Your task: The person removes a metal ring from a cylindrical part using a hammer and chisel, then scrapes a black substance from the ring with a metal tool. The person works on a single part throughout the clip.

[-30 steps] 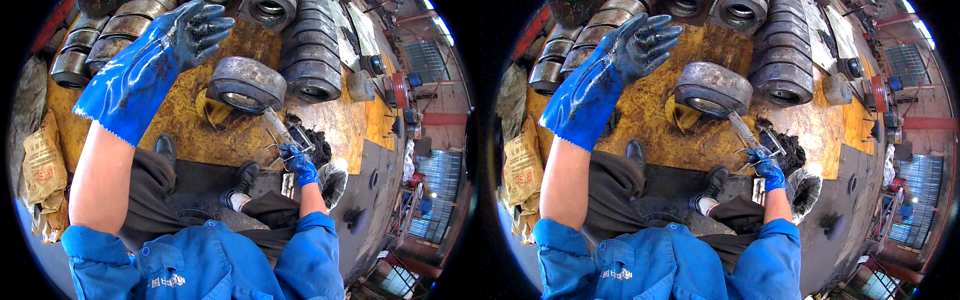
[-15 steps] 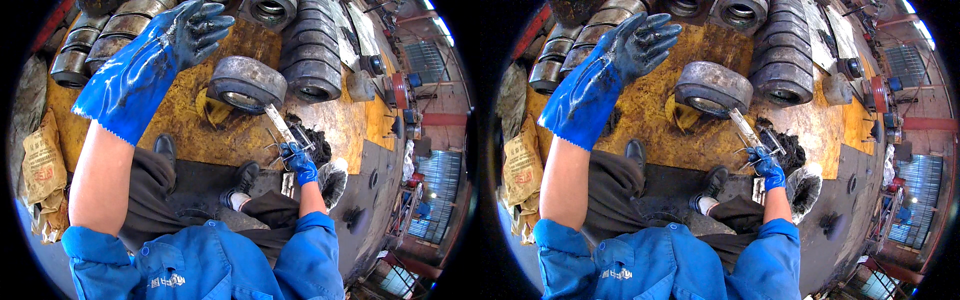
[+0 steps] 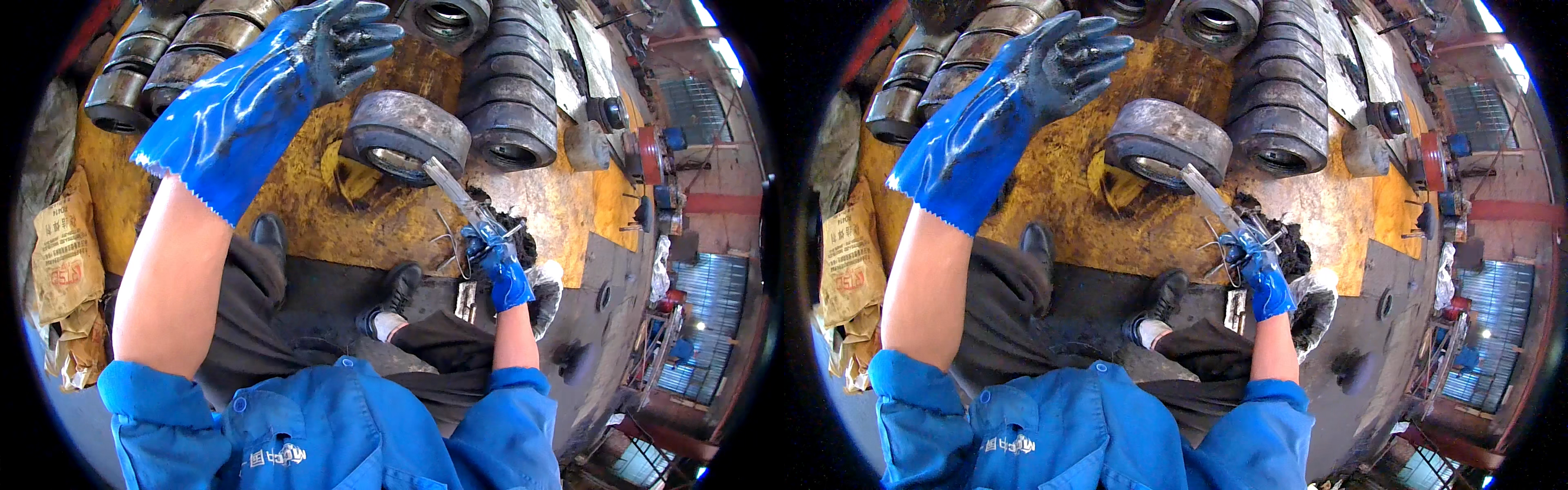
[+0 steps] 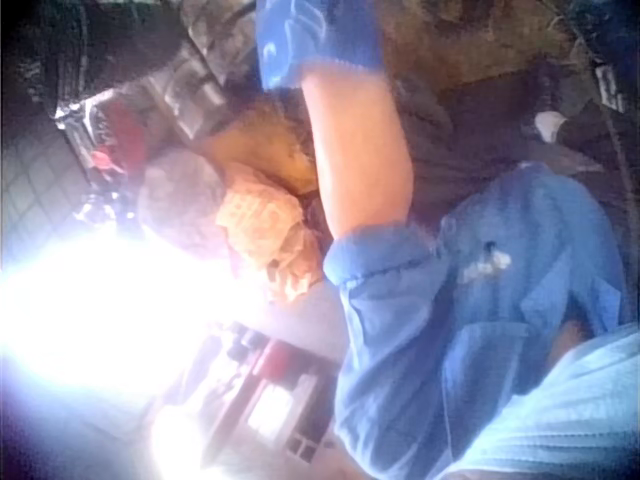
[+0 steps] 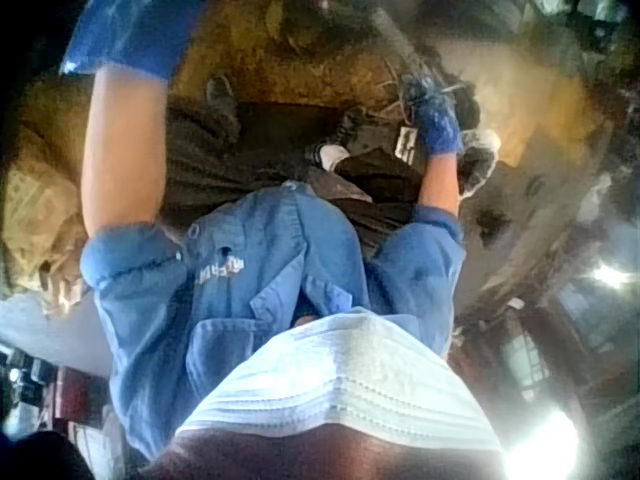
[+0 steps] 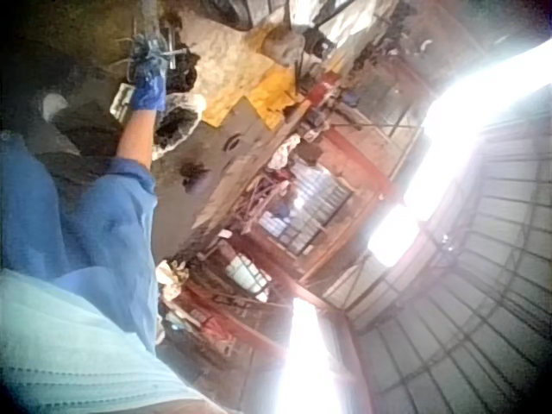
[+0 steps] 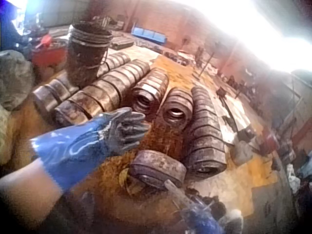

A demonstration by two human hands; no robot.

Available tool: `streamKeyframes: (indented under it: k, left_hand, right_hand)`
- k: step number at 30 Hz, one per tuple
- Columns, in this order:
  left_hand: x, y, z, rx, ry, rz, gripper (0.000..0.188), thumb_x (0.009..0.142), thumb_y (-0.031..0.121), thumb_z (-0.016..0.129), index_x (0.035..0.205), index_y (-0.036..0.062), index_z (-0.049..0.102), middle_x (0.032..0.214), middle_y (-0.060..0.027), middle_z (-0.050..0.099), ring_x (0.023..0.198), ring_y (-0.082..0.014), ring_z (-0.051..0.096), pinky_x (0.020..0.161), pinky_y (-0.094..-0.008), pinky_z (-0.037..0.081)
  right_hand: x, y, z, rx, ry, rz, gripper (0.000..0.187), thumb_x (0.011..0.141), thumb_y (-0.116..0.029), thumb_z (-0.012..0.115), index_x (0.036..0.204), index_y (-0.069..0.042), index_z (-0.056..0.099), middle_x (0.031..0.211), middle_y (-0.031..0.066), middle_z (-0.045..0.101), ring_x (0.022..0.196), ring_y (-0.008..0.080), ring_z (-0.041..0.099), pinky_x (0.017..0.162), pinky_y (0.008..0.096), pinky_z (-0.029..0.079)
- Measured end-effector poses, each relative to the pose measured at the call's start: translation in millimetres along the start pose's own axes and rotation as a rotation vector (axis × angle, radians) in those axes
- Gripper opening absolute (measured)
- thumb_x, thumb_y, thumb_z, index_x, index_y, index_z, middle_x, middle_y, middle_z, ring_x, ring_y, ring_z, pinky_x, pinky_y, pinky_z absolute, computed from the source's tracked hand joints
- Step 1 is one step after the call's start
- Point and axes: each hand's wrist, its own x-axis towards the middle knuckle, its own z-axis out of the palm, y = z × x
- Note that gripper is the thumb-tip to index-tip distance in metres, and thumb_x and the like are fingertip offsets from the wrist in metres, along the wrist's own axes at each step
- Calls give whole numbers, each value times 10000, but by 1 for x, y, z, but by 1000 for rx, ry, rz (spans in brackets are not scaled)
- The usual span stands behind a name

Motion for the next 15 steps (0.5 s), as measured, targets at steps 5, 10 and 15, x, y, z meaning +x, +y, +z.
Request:
streamKeyframes:
  k: [5,10,15]
  left_hand:
    - [-5,2,12,-1,53,-3,500,1009,466,488,1404,165,547,1405,-123,578,1237,-249,572,986,-411,461]
    - [-9,9,8,-13,67,10,487,1008,464,489,1388,168,558,1409,-123,574,1237,-252,571,991,-411,457]
    - [-20,19,1,-36,85,30,479,1008,459,487,1381,169,563,1408,-123,575,1236,-254,572,991,-411,457]
  right_hand:
    - [-20,-31,44,-157,-84,-69,335,937,-241,697,1187,-30,625,941,152,740,620,142,637,537,274,533]
    - [-49,-50,112,-367,-41,-117,416,962,-266,643,1289,-14,593,936,109,732,629,105,613,562,245,508]
    - [-54,-48,179,-371,-7,-97,403,939,-214,657,1285,-19,590,915,105,717,630,173,654,517,291,518]
